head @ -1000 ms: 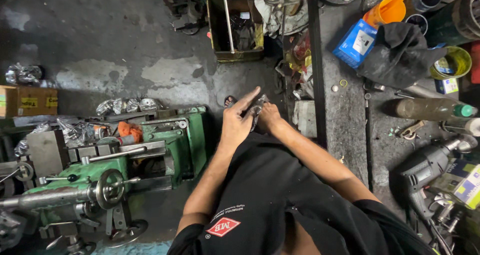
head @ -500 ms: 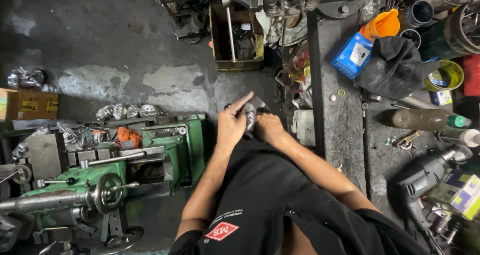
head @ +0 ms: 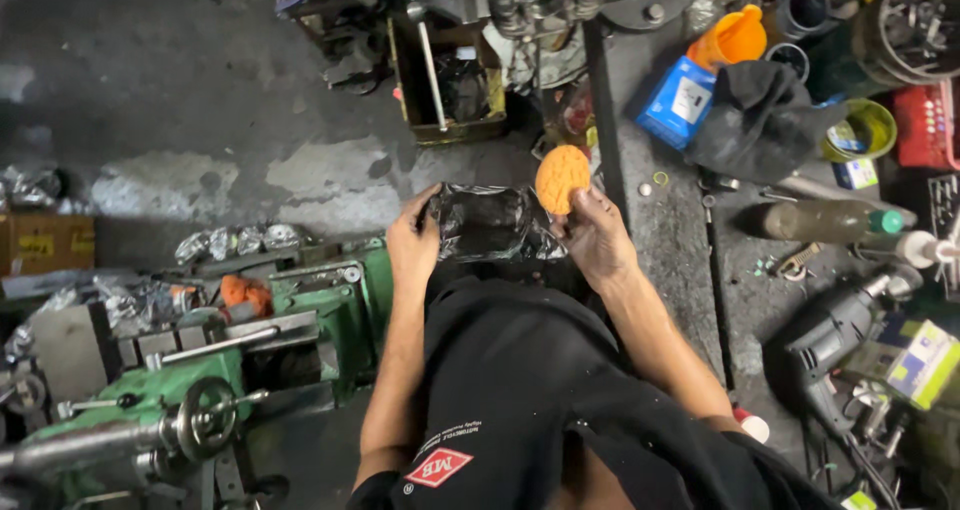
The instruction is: The person cleans a metal engine part clamped in a vise using a cloth and a sponge. They wipe the surface and insert the cloth into the central bore to clean the interior. The person also briefly touches their face with the cloth.
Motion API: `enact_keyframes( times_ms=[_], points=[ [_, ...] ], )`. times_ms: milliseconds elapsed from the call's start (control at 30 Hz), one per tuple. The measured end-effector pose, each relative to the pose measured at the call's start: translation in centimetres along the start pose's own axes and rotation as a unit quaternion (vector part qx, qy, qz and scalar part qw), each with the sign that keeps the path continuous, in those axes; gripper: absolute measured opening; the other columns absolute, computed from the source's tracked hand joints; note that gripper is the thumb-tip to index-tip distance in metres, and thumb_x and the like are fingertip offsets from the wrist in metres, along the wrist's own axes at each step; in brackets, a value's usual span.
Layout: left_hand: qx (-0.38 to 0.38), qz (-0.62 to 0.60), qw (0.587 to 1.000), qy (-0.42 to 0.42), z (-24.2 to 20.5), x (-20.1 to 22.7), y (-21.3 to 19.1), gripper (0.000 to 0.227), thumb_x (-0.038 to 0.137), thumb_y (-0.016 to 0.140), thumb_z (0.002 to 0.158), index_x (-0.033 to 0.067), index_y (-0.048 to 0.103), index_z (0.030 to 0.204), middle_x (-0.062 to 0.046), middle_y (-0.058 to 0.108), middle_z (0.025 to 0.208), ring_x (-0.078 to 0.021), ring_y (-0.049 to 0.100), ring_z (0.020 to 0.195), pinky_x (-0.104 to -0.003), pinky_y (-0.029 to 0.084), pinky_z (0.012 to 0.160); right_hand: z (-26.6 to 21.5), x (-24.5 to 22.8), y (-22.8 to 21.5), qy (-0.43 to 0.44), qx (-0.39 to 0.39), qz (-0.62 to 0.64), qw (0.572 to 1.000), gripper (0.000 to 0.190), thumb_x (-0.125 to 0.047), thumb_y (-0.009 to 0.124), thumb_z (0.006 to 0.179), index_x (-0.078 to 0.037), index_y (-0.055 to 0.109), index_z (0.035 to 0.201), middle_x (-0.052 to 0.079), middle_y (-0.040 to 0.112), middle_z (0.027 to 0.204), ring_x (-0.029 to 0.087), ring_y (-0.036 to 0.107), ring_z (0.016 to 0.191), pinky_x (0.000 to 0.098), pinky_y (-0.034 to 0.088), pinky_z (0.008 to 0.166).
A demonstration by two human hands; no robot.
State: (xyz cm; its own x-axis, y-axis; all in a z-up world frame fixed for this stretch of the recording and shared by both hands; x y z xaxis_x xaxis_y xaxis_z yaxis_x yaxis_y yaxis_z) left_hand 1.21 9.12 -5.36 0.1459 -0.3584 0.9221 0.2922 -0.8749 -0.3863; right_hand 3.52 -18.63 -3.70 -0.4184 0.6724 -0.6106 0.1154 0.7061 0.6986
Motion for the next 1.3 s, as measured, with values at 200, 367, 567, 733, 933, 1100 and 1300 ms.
enact_keyframes(
  times_ms=[200,367,567,733,933,1100,1300],
  points=[
    [-0.083,0.009,0.996,0.024,0.5,1.8,2.1,0.041,-0.003,0.059,0.091,0.0117,0.071,0.126,-0.015,0.074,0.124,-0.0257,0.072,0.119,-0.033,0.053,0.100,0.5,-1.3,-0.8,-0.072,-0.016,-0.074,0.995,0.020,-0.015,0.072,0.105,-0.001,0.064,0.117,0.005,0.068,0.104,0.013,0.062,0.087,0.0308,0.049,0.077],
    [-0.120,0.044,0.991,0.031,0.3,3.2,3.0,0.041,-0.001,0.060,0.091,0.0159,0.072,0.127,-0.015,0.073,0.125,-0.0280,0.071,0.116,-0.034,0.054,0.097,-0.6,-4.7,2.3,-0.149,-0.028,-0.279,0.948,0.044,-0.014,0.072,0.097,0.001,0.062,0.137,0.007,0.068,0.121,0.013,0.062,0.104,0.0289,0.050,0.094],
    [-0.156,0.036,0.987,-0.009,-0.8,3.1,3.2,0.042,0.002,0.060,0.091,0.0196,0.072,0.127,-0.013,0.075,0.122,-0.0258,0.075,0.105,-0.033,0.055,0.089,-3.6,-9.7,9.1,-0.061,-0.171,-0.182,0.966,0.051,-0.024,0.074,0.088,0.003,0.064,0.130,0.014,0.070,0.123,0.021,0.067,0.115,0.0350,0.053,0.103],
    [-0.154,0.053,0.986,0.042,-2.0,2.8,4.0,0.045,0.002,0.063,0.090,0.0227,0.072,0.129,-0.017,0.075,0.113,-0.0220,0.069,0.092,-0.031,0.055,0.078,-10.4,-13.9,15.2,0.022,-0.314,-0.156,0.936,0.047,-0.026,0.077,0.088,0.010,0.073,0.119,0.022,0.074,0.114,0.029,0.069,0.106,0.0403,0.053,0.098],
    [-0.164,0.058,0.984,0.032,-2.6,2.3,4.9,0.049,0.003,0.062,0.089,0.0272,0.071,0.131,-0.017,0.074,0.095,-0.0150,0.065,0.067,-0.031,0.053,0.065,-14.3,-14.3,20.8,0.074,-0.538,-0.095,0.835,0.045,-0.029,0.076,0.087,0.007,0.069,0.112,0.017,0.074,0.100,0.023,0.063,0.086,0.0357,0.048,0.075],
    [-0.178,0.104,0.978,-0.027,-2.3,1.8,5.2,0.047,0.007,0.063,0.092,0.0295,0.071,0.132,-0.019,0.074,0.091,-0.0206,0.061,0.063,-0.032,0.051,0.064,-14.3,-14.1,21.7,0.102,-0.604,-0.112,0.783,0.046,-0.033,0.075,0.092,0.007,0.068,0.114,0.013,0.072,0.094,0.021,0.064,0.085,0.0313,0.050,0.072],
    [-0.170,0.071,0.982,0.042,-1.7,2.0,5.7,0.046,0.007,0.064,0.091,0.0285,0.071,0.131,-0.016,0.076,0.102,-0.0179,0.066,0.066,-0.032,0.053,0.066,-14.6,-14.3,21.5,0.084,-0.567,-0.088,0.815,0.043,-0.031,0.076,0.091,0.007,0.067,0.108,0.012,0.072,0.092,0.021,0.067,0.084,0.0312,0.052,0.071]
  ],
)
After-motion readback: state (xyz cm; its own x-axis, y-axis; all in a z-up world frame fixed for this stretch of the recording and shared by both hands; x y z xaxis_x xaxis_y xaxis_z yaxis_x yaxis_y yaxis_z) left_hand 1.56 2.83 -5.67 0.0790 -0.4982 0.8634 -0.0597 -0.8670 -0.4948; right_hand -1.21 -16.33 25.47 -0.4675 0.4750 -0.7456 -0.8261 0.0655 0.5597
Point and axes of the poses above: each hand's wrist, its own z-axis towards the middle knuckle, its own y-axis out of the palm, x = y × z, the point moved 3 cm from there along z, towards the middle knuckle
